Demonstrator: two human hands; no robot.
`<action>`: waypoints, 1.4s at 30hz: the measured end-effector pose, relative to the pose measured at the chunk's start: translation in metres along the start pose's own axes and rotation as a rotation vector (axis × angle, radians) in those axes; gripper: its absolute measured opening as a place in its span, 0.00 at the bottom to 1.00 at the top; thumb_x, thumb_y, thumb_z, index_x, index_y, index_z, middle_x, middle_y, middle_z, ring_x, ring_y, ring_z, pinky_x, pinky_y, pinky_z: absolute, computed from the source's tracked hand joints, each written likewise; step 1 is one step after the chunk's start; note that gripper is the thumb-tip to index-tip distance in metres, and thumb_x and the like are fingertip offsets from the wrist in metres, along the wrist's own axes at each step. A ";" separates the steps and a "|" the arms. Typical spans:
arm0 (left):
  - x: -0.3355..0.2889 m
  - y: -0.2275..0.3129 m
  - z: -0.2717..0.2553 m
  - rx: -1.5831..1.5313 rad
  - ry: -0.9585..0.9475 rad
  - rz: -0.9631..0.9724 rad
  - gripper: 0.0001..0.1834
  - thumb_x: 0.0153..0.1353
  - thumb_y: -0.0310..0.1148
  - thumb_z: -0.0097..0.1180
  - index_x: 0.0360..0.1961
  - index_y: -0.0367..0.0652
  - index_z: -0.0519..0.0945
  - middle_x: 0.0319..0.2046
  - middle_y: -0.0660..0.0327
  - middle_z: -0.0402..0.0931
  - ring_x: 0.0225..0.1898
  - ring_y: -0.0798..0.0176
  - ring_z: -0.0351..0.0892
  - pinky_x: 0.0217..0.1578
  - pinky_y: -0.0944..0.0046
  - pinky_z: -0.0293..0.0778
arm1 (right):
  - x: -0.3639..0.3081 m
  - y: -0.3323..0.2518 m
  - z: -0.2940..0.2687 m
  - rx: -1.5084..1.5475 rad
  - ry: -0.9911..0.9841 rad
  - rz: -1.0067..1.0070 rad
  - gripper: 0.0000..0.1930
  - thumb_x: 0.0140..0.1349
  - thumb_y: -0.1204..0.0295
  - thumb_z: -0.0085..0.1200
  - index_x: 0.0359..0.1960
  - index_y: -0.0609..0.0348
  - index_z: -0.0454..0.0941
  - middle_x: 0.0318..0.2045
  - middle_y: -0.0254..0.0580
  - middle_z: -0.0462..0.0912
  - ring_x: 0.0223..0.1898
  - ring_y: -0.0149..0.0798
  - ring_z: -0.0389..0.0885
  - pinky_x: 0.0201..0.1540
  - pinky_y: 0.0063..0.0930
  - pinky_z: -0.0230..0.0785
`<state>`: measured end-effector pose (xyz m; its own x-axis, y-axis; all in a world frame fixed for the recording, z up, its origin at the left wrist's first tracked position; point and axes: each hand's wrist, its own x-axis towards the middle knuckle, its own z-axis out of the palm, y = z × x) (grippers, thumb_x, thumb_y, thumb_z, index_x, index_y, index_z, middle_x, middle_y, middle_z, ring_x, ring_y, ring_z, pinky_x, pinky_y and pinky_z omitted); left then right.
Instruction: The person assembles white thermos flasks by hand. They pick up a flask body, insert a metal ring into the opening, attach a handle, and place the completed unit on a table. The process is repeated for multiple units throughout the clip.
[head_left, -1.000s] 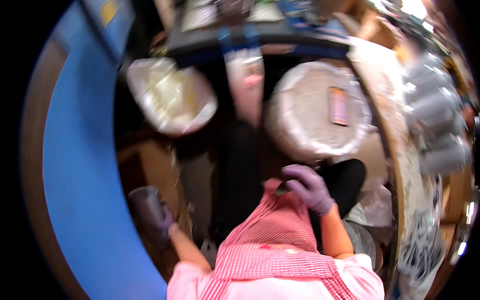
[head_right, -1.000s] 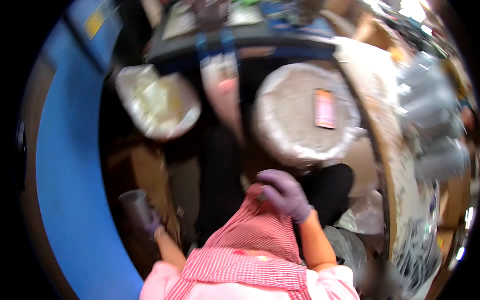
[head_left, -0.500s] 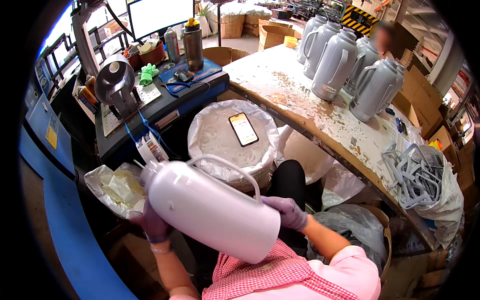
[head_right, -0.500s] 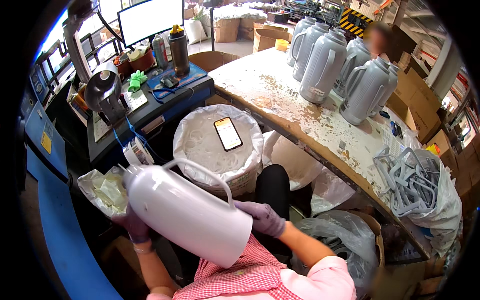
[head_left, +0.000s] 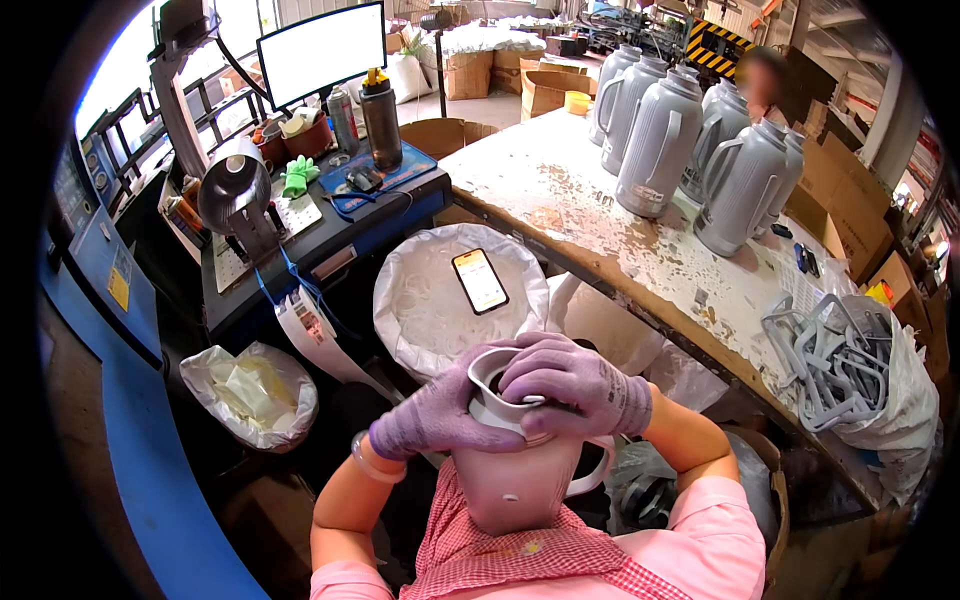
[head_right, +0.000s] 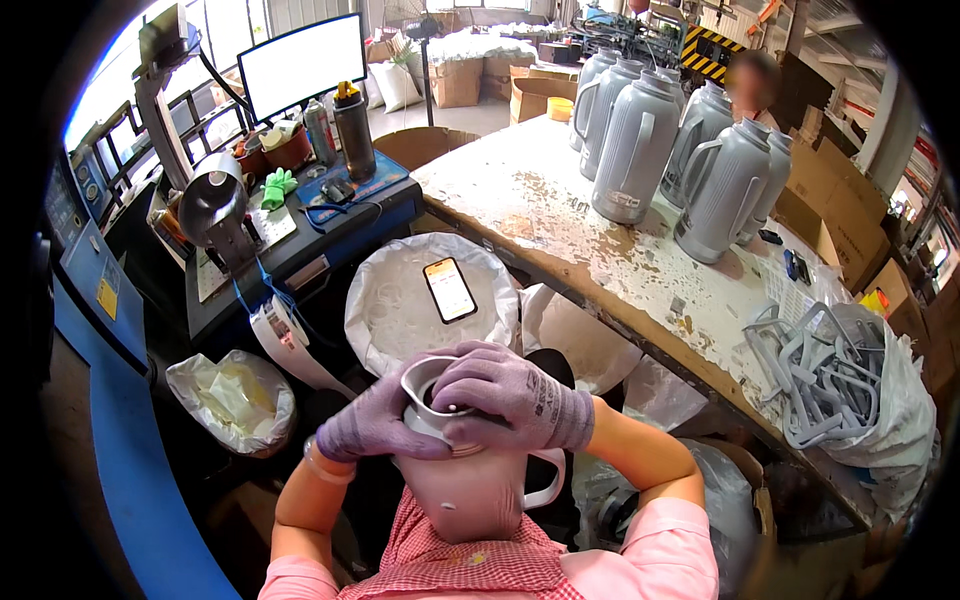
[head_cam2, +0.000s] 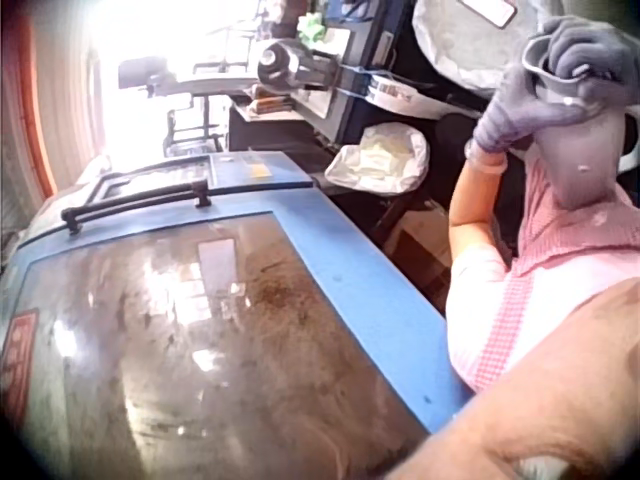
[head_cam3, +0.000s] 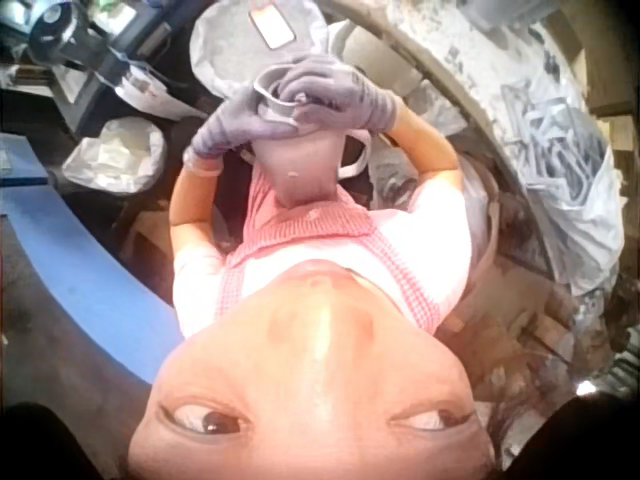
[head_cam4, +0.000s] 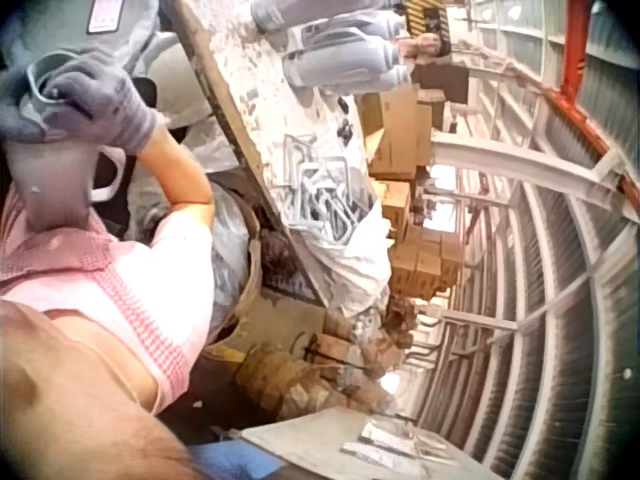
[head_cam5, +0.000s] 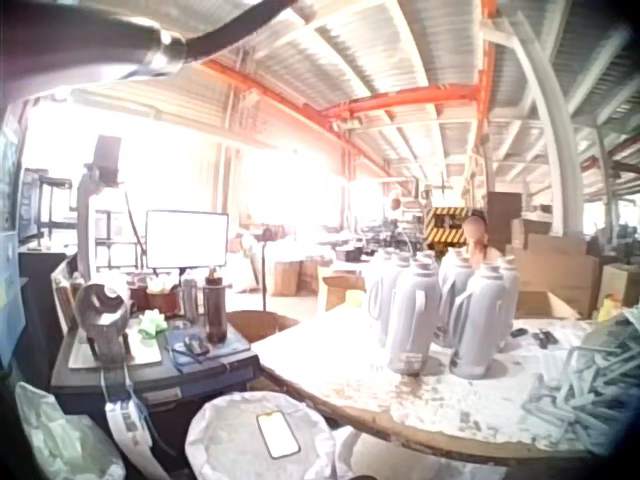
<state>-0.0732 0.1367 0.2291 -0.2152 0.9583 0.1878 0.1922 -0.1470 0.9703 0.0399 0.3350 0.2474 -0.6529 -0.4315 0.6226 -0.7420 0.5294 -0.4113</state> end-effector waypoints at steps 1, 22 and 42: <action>0.000 -0.002 0.006 -0.039 0.035 -0.011 0.51 0.46 0.41 0.78 0.68 0.36 0.63 0.60 0.54 0.70 0.63 0.59 0.69 0.66 0.59 0.64 | 0.001 -0.005 0.000 -0.059 -0.021 0.016 0.15 0.57 0.63 0.67 0.40 0.57 0.79 0.40 0.41 0.82 0.46 0.47 0.81 0.63 0.51 0.66; -0.081 0.002 -0.036 -0.249 0.670 0.051 0.39 0.39 0.37 0.74 0.55 0.31 0.78 0.52 0.55 0.80 0.52 0.62 0.79 0.59 0.61 0.71 | 0.027 0.028 -0.123 -0.556 1.264 -0.460 0.11 0.72 0.70 0.44 0.44 0.66 0.74 0.38 0.48 0.80 0.39 0.42 0.82 0.46 0.37 0.78; -0.136 -0.065 -0.014 0.482 0.938 0.053 0.41 0.35 0.42 0.82 0.51 0.34 0.79 0.54 0.44 0.76 0.56 0.48 0.78 0.58 0.53 0.74 | 0.038 0.288 0.190 -0.558 -0.759 0.722 0.22 0.57 0.48 0.59 0.50 0.41 0.84 0.49 0.41 0.84 0.51 0.47 0.83 0.53 0.40 0.75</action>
<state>-0.0694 0.0123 0.1430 -0.8099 0.3501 0.4706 0.5387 0.1265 0.8330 -0.2279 0.3320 0.0263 -0.9558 -0.1257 -0.2657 -0.1191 0.9920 -0.0407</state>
